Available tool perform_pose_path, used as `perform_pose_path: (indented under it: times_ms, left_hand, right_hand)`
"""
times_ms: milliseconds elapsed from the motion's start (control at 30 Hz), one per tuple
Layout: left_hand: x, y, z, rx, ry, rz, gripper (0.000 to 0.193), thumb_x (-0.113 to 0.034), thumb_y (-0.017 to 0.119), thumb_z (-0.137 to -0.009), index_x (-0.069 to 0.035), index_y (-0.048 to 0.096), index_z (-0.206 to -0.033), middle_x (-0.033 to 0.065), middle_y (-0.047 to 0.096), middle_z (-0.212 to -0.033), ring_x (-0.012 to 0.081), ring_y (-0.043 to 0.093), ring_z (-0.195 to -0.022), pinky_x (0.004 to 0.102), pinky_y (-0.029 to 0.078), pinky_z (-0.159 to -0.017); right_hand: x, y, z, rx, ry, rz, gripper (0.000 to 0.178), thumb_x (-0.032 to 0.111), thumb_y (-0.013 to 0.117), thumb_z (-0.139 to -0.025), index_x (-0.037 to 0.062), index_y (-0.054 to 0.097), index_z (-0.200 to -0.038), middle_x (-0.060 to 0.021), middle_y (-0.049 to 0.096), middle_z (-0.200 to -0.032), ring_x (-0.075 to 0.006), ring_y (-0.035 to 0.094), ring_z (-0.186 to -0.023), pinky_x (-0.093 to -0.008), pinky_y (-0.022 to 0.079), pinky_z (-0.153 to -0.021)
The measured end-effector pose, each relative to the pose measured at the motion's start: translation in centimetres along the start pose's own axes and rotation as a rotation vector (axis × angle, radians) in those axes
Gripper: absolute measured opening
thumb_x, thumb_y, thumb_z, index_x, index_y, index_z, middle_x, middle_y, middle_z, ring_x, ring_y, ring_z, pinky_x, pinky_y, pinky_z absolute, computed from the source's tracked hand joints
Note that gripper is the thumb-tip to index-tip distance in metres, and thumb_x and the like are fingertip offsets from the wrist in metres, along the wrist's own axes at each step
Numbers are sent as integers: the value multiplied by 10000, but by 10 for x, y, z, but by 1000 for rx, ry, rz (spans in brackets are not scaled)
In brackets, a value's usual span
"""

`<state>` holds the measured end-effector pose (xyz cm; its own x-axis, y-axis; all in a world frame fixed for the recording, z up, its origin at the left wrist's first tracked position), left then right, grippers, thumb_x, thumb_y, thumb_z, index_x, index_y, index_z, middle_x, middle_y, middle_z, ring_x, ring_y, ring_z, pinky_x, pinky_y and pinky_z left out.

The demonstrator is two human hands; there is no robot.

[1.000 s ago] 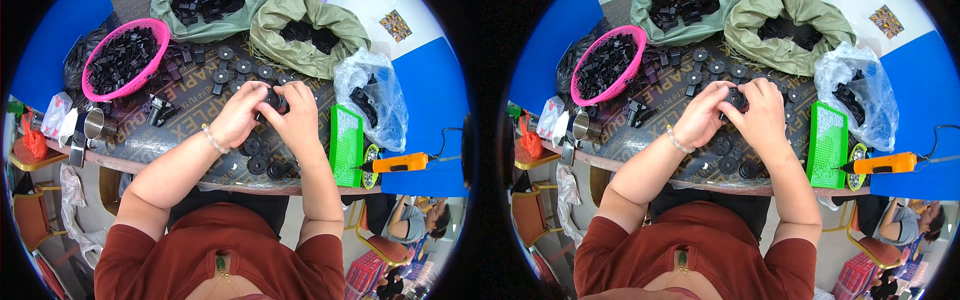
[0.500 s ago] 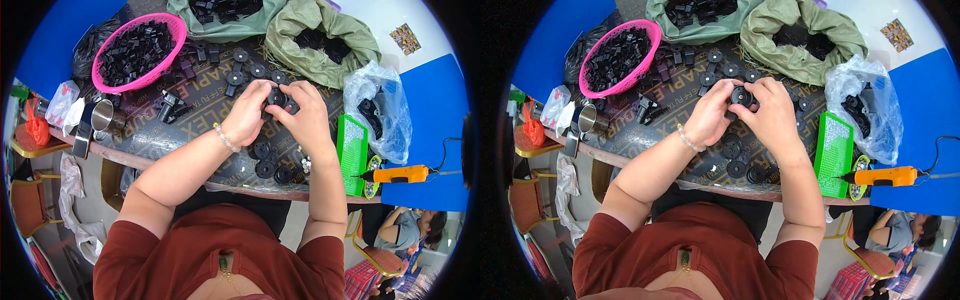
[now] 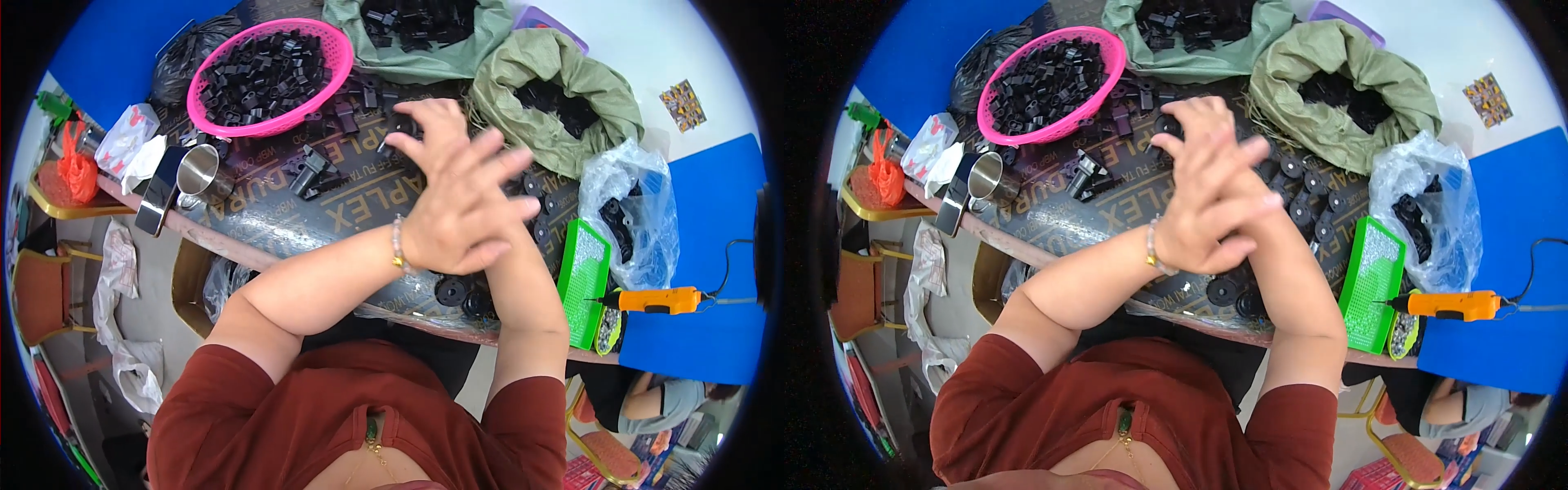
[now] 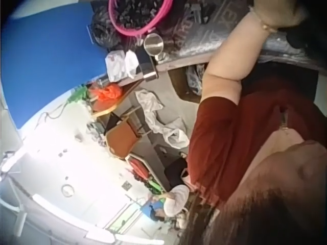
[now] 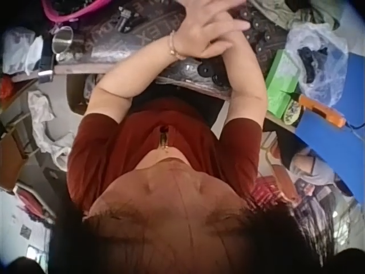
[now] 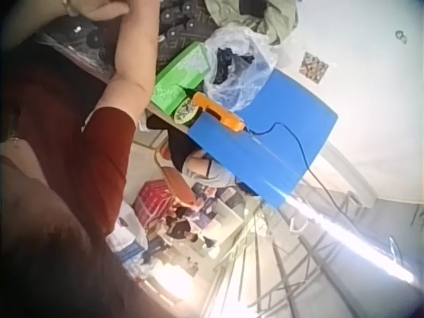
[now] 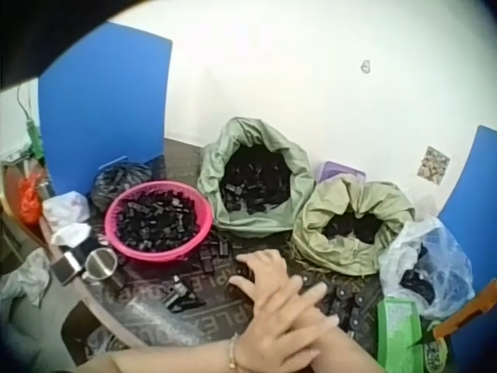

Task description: The person assembles small black plastic housings by hand, inserting metal pins and springs into them.

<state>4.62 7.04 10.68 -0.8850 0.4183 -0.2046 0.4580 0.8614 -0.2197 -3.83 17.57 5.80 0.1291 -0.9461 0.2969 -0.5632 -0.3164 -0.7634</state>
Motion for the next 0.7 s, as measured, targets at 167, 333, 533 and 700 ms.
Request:
perform_pose_path:
  times_ms: [167,333,533,700]
  left_hand:
    - [4,4,3,54,-90,65,415,-321,646,-908,-143,705,-1278,220,489,-1534,460,296,-1508,571,209,-1198]
    - [9,0,4,18,-151,106,419,-316,633,-907,-136,699,-1280,219,495,-1527,472,336,-1486,581,226,-1182]
    - [13,-2,3,17,-182,77,392,-314,603,-933,-142,704,-1270,213,496,-1528,469,330,-1489,581,204,-1183]
    - [32,-8,0,-28,-275,35,372,-299,579,-947,-121,706,-1248,236,484,-1518,475,290,-1501,573,194,-1194]
  right_hand:
    - [1,45,-7,185,23,85,431,340,816,-813,107,719,-1162,-85,697,-1082,-339,552,-1129,-473,427,-976]
    - [-18,38,-32,268,152,121,472,448,795,-846,60,746,-1110,-134,722,-1010,-341,643,-1017,-452,494,-908]
    - [-59,68,-66,390,437,216,359,337,818,-792,12,718,-909,-204,743,-904,-382,723,-898,-465,565,-824]
    - [-69,67,-77,429,424,238,289,247,778,-745,19,721,-914,-217,740,-909,-388,721,-900,-452,564,-842]
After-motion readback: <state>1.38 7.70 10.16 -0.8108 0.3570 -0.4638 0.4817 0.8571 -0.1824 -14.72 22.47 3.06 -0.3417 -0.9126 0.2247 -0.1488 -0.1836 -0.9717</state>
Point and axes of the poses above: each hand's wrist, its own z-axis away from the middle knuckle, its own y-axis out of the palm, x = y × z, the point moved 9 cm from there along -z, towards the middle knuckle
